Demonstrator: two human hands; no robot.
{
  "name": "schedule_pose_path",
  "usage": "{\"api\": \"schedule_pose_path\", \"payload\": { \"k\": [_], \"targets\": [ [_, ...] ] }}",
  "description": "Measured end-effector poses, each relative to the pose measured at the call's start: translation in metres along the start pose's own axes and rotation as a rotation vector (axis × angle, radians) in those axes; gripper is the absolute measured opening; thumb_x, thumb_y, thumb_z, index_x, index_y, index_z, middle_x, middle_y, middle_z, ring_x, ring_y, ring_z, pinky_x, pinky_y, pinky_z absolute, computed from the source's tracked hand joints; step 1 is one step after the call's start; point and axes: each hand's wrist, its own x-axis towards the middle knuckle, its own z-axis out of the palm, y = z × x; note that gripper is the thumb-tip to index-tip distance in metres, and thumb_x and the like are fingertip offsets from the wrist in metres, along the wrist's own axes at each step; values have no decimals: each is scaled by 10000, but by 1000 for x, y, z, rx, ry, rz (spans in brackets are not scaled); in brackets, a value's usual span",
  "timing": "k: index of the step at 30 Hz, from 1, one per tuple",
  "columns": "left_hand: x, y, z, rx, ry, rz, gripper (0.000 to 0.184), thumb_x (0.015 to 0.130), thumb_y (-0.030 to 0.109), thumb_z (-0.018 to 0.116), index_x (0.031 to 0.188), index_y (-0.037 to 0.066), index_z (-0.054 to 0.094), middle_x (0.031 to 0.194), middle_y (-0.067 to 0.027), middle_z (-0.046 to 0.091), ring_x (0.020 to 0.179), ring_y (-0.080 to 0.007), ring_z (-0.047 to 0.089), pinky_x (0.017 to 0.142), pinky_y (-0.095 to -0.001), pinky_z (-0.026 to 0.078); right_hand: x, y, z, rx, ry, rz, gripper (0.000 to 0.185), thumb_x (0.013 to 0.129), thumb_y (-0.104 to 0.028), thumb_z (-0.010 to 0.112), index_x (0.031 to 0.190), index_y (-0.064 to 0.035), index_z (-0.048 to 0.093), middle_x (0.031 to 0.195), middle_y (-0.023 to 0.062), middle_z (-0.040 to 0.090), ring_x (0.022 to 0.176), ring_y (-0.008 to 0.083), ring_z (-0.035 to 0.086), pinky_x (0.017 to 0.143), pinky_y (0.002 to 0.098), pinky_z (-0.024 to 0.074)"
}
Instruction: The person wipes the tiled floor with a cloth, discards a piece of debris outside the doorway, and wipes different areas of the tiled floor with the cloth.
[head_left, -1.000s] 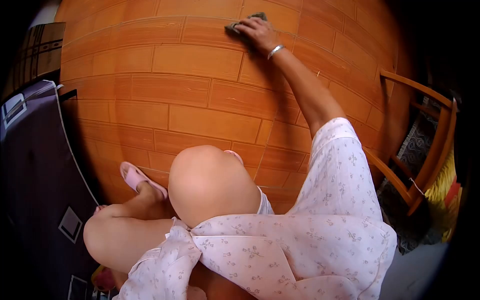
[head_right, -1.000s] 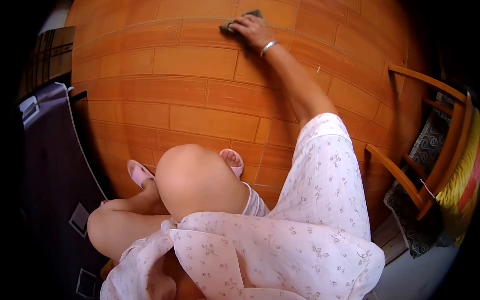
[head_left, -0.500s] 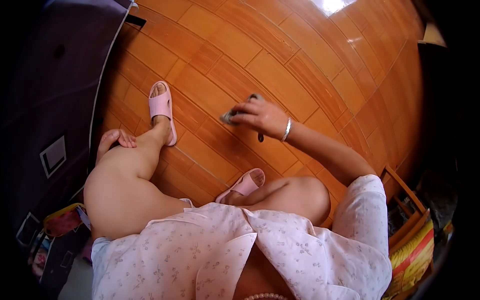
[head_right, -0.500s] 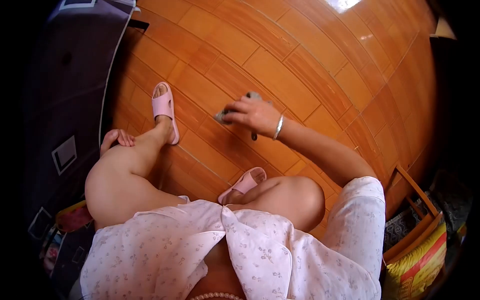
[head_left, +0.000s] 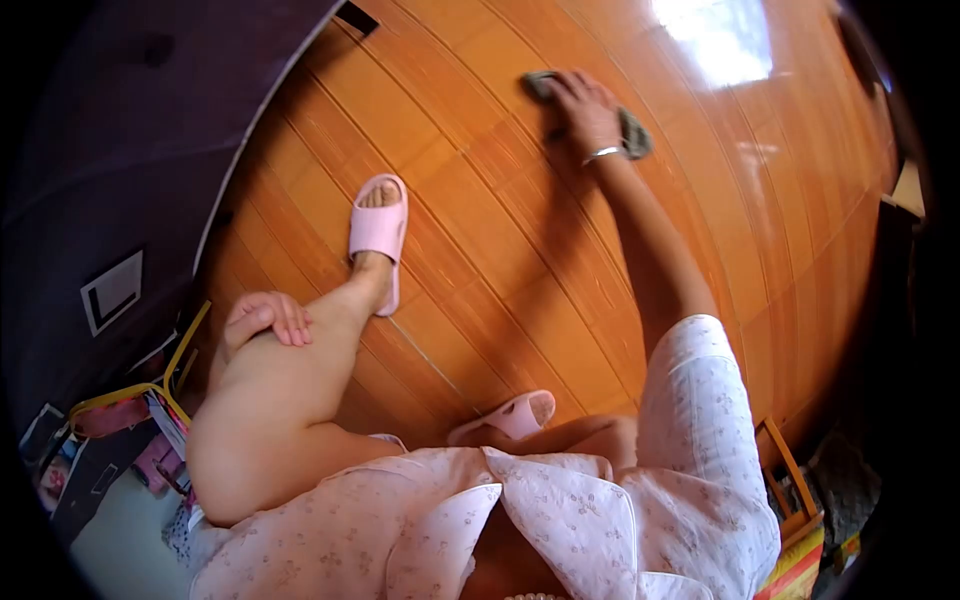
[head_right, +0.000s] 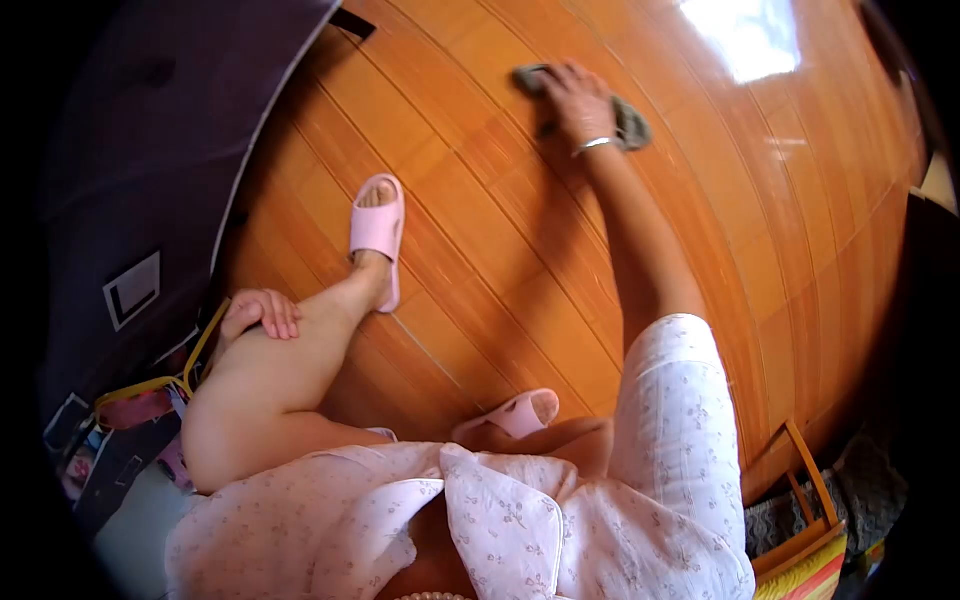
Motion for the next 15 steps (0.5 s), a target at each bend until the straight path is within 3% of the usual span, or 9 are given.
{"api": "schedule_pose_path", "payload": {
  "k": [2,3,5,6,9,11,13,15],
  "targets": [
    [4,11,-10,-2,-66,31,343,940,260,460,742,33,625,776,-117,635,761,-208,610,849,-340,454,11,62,-1,-35,-2,252,395,788,-170,596,1181,-211,593,1277,-14,526,1179,253,464,951,411,404],
    [9,21,-6,-2,-18,-33,327,941,268,461,783,32,624,815,-113,634,796,-201,608,859,-340,452,14,67,-25,-21,-32,372,326,827,-143,550,1140,-195,622,1224,3,570,1119,278,495,920,405,431],
    [24,37,14,-15,87,-162,309,944,284,463,865,30,621,894,-106,633,866,-186,604,880,-340,446,9,75,-33,80,227,354,272,864,-101,510,1096,-151,644,1115,64,616,1023,299,531,849,390,478],
    [33,43,25,-27,139,-233,308,945,292,464,906,29,620,933,-103,633,900,-178,602,890,-340,444,6,65,-41,159,278,304,259,843,-66,550,1066,-138,659,1093,85,619,989,304,544,843,404,479],
    [71,60,39,48,154,-270,301,937,268,520,1129,41,568,1160,-70,579,1140,-145,523,991,-337,400,4,-25,-70,424,395,230,248,807,-34,610,1027,-131,671,1051,90,628,924,311,568,804,390,474],
    [128,-1,-8,-46,-108,-181,440,918,259,605,1268,15,499,1264,-115,533,1222,-204,480,1039,-358,376,10,-80,-77,598,386,255,242,811,-36,616,1040,-99,662,1080,111,615,966,302,551,829,374,456],
    [169,13,12,52,-138,-210,533,916,256,611,1352,27,406,1329,-109,478,1273,-197,425,1051,-361,362,15,-129,-74,720,428,284,246,825,-45,613,1065,-85,657,1097,107,605,981,298,542,855,371,451],
    [207,1,23,-85,-171,-109,571,881,162,652,1368,56,373,1320,-82,467,1252,-189,441,1077,-358,337,22,-169,-73,842,375,352,257,880,-76,580,1132,-63,633,1155,128,586,1045,297,531,903,362,435]
  ]
}}
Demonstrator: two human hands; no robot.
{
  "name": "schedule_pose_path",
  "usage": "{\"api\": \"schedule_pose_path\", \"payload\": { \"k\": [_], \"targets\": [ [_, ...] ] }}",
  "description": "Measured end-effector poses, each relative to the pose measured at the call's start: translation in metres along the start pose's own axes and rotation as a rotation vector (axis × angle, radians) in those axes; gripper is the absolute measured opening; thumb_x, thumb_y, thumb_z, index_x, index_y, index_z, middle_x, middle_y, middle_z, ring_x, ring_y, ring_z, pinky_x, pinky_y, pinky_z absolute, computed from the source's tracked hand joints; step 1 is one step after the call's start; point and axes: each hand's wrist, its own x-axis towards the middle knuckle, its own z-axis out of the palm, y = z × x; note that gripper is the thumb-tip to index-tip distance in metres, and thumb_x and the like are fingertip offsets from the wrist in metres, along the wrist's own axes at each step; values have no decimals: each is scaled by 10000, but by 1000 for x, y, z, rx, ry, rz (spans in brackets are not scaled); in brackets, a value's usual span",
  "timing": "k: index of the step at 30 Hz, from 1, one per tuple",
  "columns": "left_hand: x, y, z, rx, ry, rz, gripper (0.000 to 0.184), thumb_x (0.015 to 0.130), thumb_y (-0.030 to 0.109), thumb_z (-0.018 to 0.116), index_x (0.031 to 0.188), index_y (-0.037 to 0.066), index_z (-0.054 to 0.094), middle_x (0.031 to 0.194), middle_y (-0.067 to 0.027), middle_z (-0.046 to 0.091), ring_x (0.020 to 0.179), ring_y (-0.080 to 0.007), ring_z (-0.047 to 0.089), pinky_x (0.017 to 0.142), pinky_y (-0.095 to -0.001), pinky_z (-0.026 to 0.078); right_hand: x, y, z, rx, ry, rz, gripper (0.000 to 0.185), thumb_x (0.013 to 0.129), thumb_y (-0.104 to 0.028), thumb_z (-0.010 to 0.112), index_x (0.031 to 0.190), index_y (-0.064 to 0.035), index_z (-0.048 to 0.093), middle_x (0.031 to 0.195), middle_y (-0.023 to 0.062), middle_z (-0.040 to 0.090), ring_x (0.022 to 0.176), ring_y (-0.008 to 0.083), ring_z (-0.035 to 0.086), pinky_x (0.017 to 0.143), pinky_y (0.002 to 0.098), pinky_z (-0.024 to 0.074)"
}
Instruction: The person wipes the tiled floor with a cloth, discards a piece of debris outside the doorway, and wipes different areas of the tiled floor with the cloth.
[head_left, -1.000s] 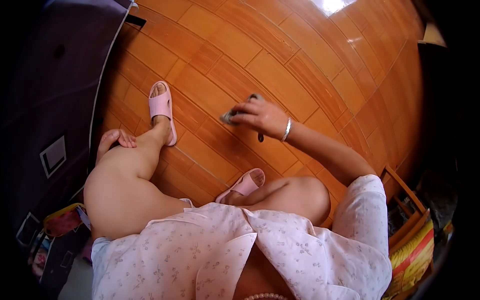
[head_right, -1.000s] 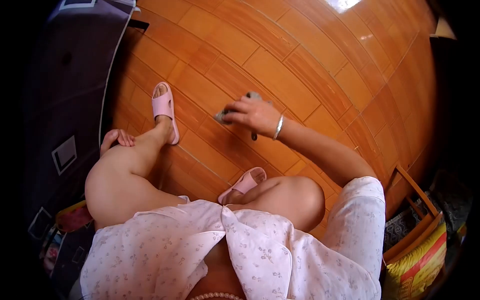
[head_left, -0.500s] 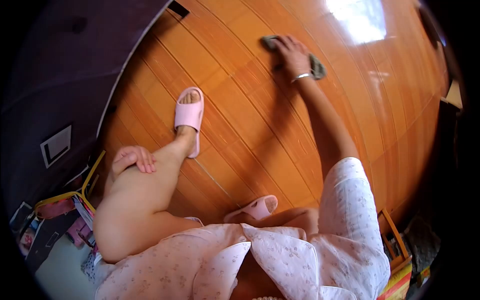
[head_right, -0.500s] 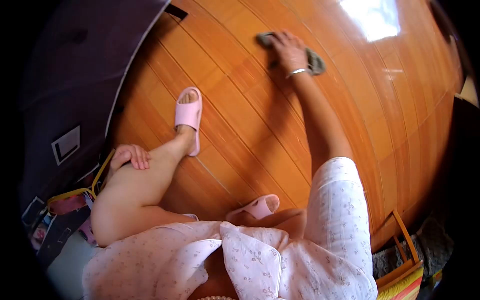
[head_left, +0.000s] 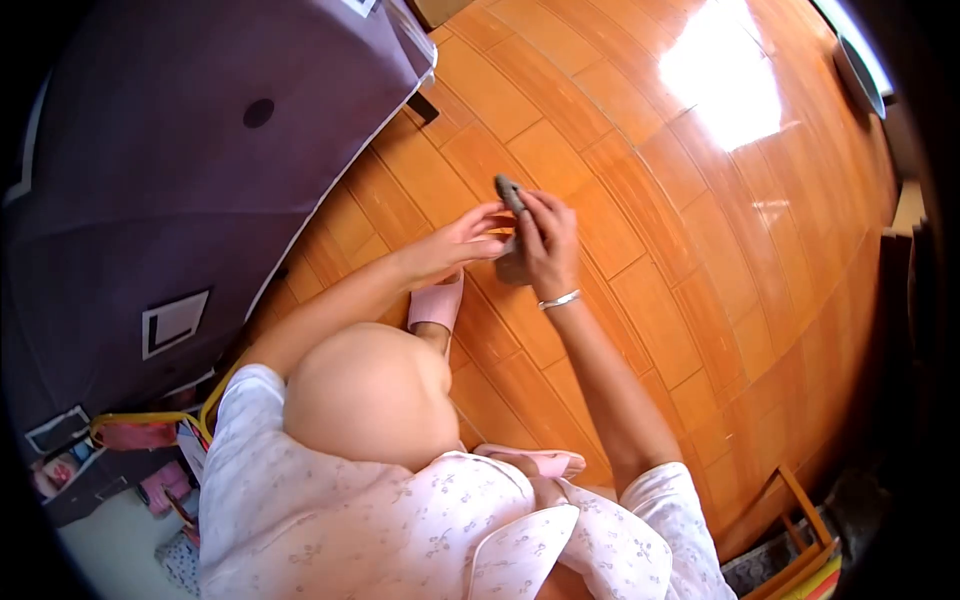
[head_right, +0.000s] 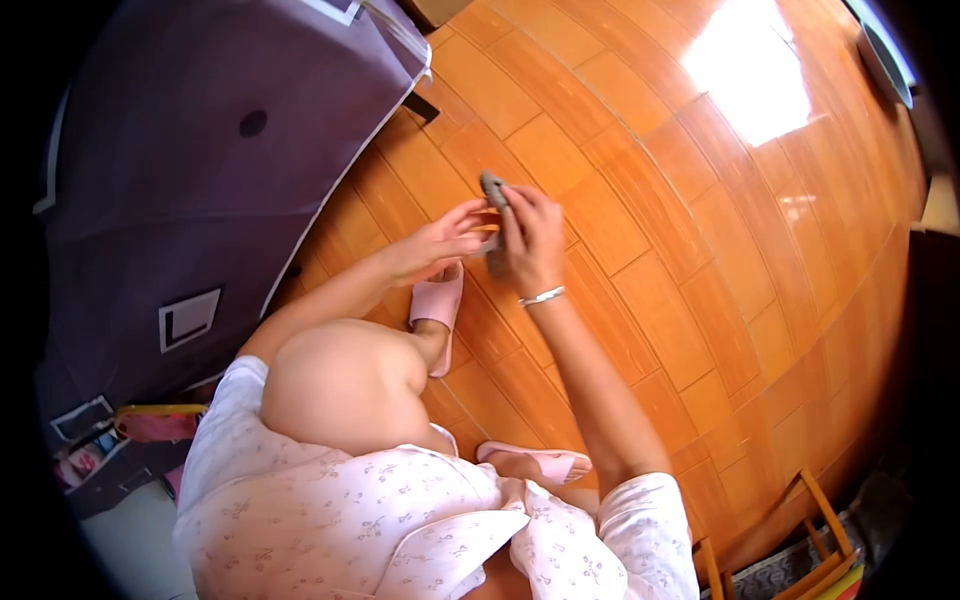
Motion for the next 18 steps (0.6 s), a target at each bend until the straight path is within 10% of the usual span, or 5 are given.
{"api": "schedule_pose_path", "payload": {
  "k": [6,8,12,16,18],
  "targets": [
    [40,-4,-11,-179,72,19,496,891,125,636,1316,32,399,1191,-80,541,1090,-178,553,912,-325,485,-6,-5,2,162,36,177,375,941,-161,531,1303,-67,508,1366,151,471,1266,320,429,1019,383,361],
    [48,-8,-37,-143,110,50,409,898,114,616,1259,18,449,1121,-74,572,941,-158,598,781,-294,535,-11,-3,-23,-234,-45,134,417,951,-159,525,1358,-92,459,1400,129,448,1299,283,411,1059,369,328],
    [51,-11,-119,-113,429,272,363,912,79,552,1257,17,458,1088,-73,580,922,-150,597,674,-295,553,-37,31,-54,-53,70,404,391,914,-87,552,1301,-95,497,1316,96,507,1182,222,506,922,335,445],
    [55,3,-200,463,861,441,451,931,258,557,1282,-16,488,1226,-139,564,1081,-249,562,921,-349,449,-59,46,-69,-113,93,520,360,905,-39,554,1257,-103,521,1261,61,511,1059,175,546,805,275,484],
    [59,11,-230,785,1038,180,557,937,383,526,1321,-17,472,1361,-207,474,1242,-331,455,1026,-370,344,-68,48,-69,-128,88,562,357,906,-42,554,1257,-102,520,1265,63,510,1059,178,550,798,278,486]
  ]
}}
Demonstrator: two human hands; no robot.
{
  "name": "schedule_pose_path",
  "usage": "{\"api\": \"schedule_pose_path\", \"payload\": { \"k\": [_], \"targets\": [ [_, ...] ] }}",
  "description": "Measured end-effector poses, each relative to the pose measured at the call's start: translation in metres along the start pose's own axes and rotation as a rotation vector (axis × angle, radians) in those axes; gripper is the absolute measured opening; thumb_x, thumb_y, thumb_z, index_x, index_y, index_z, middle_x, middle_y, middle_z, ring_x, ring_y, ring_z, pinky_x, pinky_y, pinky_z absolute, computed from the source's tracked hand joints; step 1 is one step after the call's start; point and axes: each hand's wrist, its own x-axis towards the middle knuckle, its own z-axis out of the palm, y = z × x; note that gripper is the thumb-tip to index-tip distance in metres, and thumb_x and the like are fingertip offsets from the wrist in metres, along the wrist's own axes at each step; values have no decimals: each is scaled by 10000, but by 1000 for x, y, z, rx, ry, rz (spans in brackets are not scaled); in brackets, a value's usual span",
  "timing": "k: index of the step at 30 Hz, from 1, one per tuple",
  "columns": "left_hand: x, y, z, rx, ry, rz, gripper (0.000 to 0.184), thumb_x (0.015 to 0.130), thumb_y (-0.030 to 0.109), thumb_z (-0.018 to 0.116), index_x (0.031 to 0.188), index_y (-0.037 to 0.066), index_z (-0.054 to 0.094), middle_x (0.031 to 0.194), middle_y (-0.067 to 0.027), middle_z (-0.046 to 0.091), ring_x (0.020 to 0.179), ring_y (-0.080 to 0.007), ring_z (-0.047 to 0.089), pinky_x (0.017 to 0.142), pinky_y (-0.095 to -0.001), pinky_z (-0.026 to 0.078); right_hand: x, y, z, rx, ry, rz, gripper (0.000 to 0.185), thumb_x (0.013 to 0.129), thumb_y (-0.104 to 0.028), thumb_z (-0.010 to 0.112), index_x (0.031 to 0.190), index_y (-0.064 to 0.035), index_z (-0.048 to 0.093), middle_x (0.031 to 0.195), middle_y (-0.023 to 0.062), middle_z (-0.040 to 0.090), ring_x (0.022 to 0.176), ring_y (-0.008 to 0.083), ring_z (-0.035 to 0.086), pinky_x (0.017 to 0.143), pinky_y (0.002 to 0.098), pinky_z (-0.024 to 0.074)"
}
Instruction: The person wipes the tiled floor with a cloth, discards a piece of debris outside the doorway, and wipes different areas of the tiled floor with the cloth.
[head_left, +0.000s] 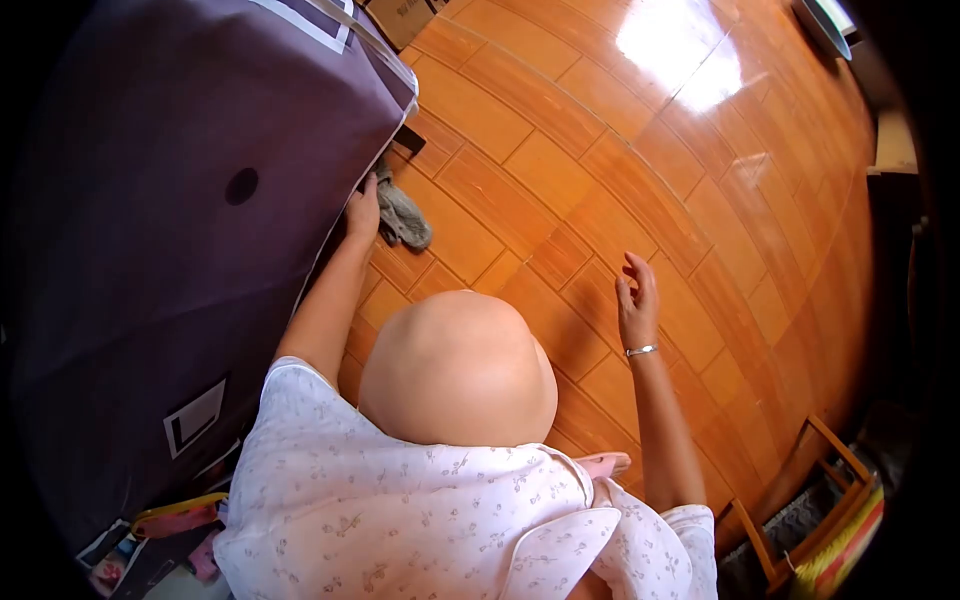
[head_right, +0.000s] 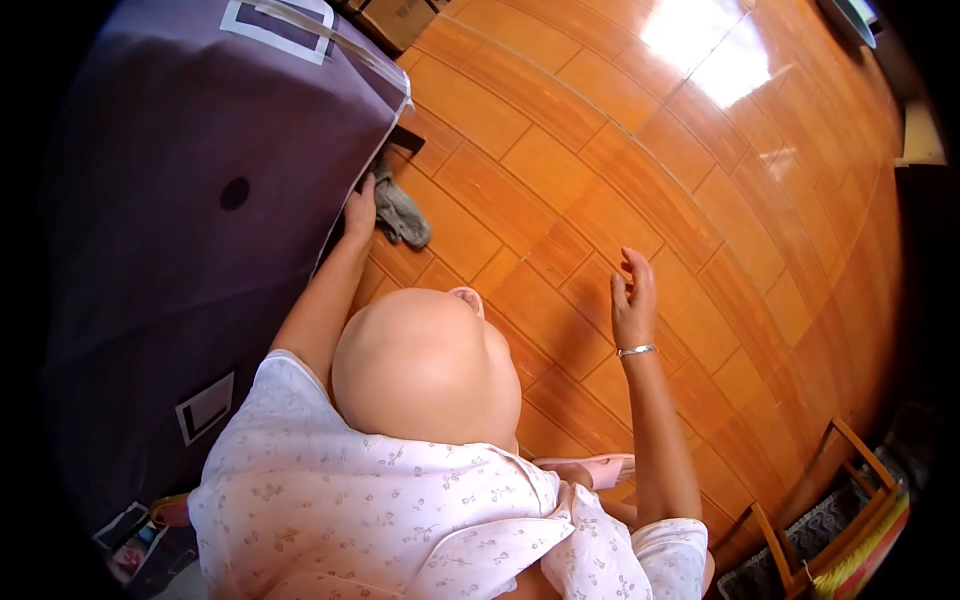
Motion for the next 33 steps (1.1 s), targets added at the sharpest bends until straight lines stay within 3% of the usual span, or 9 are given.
{"api": "schedule_pose_path", "payload": {
  "k": [5,8,9,12,19,26,29,32,33],
  "targets": [
    [31,-30,36,494,-183,101,724,966,547,243,1472,33,188,1466,-218,324,1344,-368,317,1100,-433,246,-22,-4,16,-52,-72,67,367,903,-36,554,1265,-74,510,1264,82,521,1080,191,554,806,286,498],
    [23,-11,57,322,-193,-31,651,981,459,300,1466,34,211,1504,-200,247,1378,-371,242,1112,-432,233,-25,-7,24,-49,-107,31,367,902,-44,560,1264,-60,507,1257,97,527,1083,203,556,824,305,504],
    [17,-17,67,295,-35,345,612,970,358,394,1458,28,226,1512,-188,228,1401,-350,195,1138,-437,182,-24,-12,24,-42,-110,41,359,901,-48,563,1256,-52,512,1248,109,532,1082,217,560,839,324,507],
    [-24,-13,88,507,-35,586,629,941,274,477,1454,18,219,1521,-175,206,1419,-324,152,1156,-436,129,-21,-12,28,14,-100,118,351,898,-38,558,1247,-46,519,1246,115,533,1072,224,567,840,327,506],
    [-48,19,100,532,-261,813,645,953,274,459,1470,12,176,1526,-188,182,1430,-325,118,1156,-448,107,-24,-6,34,24,-92,136,343,890,-8,545,1231,-44,532,1222,111,541,1055,220,576,821,304,502],
    [33,91,184,529,-61,699,606,976,293,401,1465,11,180,1538,-163,162,1430,-288,129,1167,-416,104,-27,-8,37,61,-57,211,334,907,-15,538,1239,-52,532,1211,84,536,1059,187,567,791,278,492],
    [28,120,223,244,-191,1017,399,966,200,433,1349,92,414,1368,-149,438,1309,-283,365,1103,-392,261,-15,-17,39,89,-17,220,331,908,-16,538,1237,-53,535,1212,79,536,1057,179,565,781,267,488],
    [7,151,242,47,-423,1006,277,954,168,464,1218,96,507,1170,-141,570,1132,-270,523,964,-379,397,-5,-24,44,98,6,212,323,900,-6,535,1220,-44,543,1195,91,547,1041,185,567,771,265,486],
    [0,161,241,-161,-471,806,241,956,160,459,1179,92,521,1091,-147,592,1044,-281,558,905,-375,426,-3,-23,42,80,2,196,323,900,-5,534,1220,-45,546,1192,88,549,1036,181,569,768,262,485]
  ]
}}
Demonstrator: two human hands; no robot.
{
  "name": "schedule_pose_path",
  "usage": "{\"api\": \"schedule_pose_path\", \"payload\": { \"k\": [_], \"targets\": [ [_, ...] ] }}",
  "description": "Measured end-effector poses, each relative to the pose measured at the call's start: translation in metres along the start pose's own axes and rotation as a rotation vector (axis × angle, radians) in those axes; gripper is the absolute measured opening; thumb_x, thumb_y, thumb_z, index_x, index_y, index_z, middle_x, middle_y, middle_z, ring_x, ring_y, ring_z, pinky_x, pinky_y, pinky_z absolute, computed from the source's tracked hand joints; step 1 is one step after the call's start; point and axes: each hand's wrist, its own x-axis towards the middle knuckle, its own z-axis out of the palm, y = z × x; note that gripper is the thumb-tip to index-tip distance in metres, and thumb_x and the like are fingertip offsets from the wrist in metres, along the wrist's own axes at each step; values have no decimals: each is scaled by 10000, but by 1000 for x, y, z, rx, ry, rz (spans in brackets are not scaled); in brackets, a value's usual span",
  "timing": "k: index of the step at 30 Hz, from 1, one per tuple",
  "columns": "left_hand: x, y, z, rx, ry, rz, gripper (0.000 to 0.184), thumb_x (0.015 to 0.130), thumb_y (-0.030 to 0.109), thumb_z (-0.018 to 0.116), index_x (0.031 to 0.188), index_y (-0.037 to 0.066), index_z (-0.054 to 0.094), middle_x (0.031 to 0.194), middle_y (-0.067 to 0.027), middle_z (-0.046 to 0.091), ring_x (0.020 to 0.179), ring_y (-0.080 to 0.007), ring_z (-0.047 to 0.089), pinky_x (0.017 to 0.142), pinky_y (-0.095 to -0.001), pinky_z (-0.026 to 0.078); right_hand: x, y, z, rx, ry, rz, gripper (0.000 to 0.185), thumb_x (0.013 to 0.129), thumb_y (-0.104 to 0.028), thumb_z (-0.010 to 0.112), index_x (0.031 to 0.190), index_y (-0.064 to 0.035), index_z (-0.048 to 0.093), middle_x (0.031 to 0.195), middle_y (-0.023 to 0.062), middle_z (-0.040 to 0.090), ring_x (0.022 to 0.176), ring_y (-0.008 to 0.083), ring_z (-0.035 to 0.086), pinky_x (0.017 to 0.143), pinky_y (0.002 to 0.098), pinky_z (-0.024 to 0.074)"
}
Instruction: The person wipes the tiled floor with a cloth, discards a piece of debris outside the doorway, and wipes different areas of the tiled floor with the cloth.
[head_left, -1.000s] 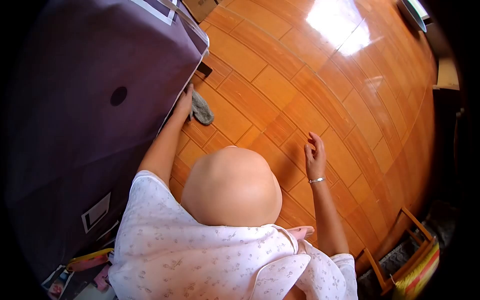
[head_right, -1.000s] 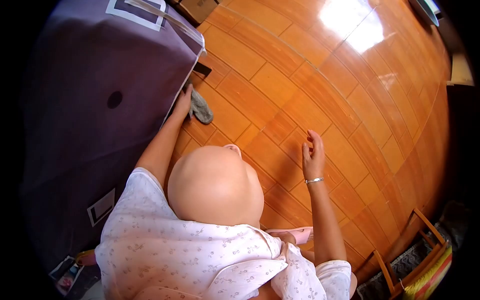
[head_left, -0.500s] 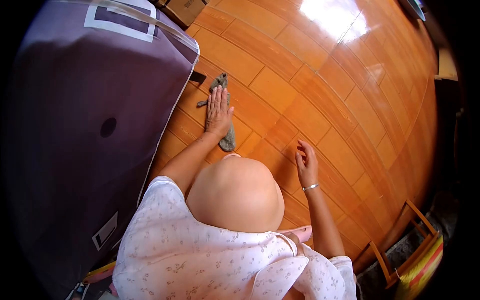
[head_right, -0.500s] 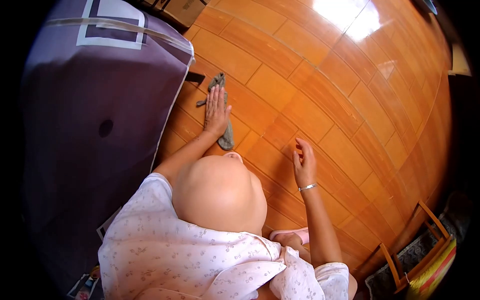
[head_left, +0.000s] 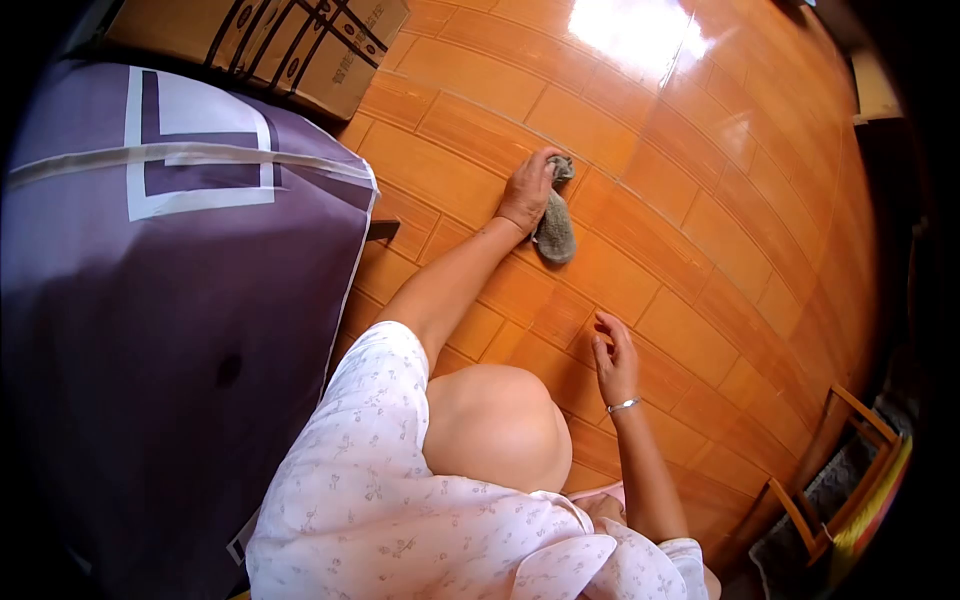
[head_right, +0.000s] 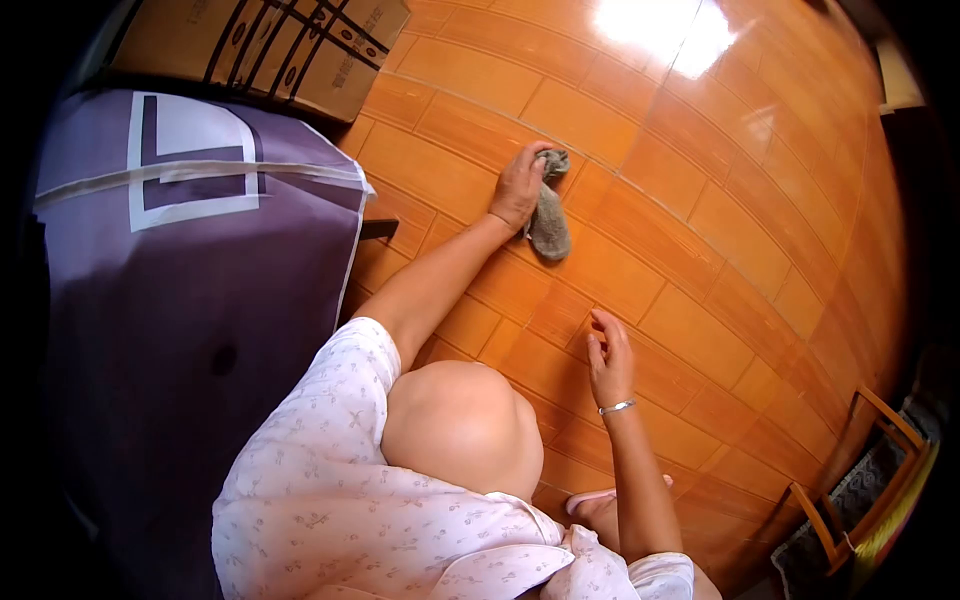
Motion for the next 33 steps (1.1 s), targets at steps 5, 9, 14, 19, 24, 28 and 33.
{"api": "schedule_pose_path", "payload": {
  "k": [5,9,14,19,24,28,33],
  "targets": [
    [17,-13,-82,-51,497,-274,237,960,126,431,1166,51,521,1079,-164,592,972,-319,573,856,-401,456,-1,14,-16,79,67,21,312,897,-2,526,1203,-50,566,1166,87,566,1010,176,582,765,268,490],
    [33,-83,-141,331,746,-503,518,950,302,487,1370,39,334,1397,-241,344,1247,-367,415,1021,-440,342,-6,30,-23,33,114,76,274,896,-7,537,1161,-47,594,1133,86,583,982,175,590,761,260,489],
    [53,-107,-89,796,516,-685,846,873,576,508,1465,50,211,1510,-207,213,1413,-350,170,1158,-427,134,-21,17,-18,27,68,134,252,905,-22,549,1152,-35,597,1108,81,592,961,169,596,756,257,489],
    [100,-79,-8,574,258,-101,538,941,355,493,1406,115,365,1478,-141,326,1402,-271,231,1142,-403,198,-25,7,-12,70,50,211,244,919,-35,541,1157,-23,593,1082,91,594,955,165,597,773,260,491],
    [117,-3,72,21,27,91,246,926,97,511,1156,130,590,1166,-97,610,1111,-227,559,951,-352,434,-16,-11,-25,-13,87,148,246,922,-37,539,1163,-23,590,1072,94,597,961,163,596,780,271,495],
    [106,34,74,-808,-19,-192,241,912,73,492,1135,75,583,1075,-40,613,993,-130,558,865,-273,449,-2,-43,-49,-106,159,65,254,925,-68,548,1173,-40,592,1099,97,600,985,173,597,785,289,501],
    [8,71,-19,-892,111,-254,279,951,90,466,1221,25,487,1155,-63,550,1022,-153,537,893,-286,440,94,-72,-4,161,149,-180,441,927,-183,581,1346,-105,469,1307,86,496,1155,198,504,888,295,464]
  ]
}}
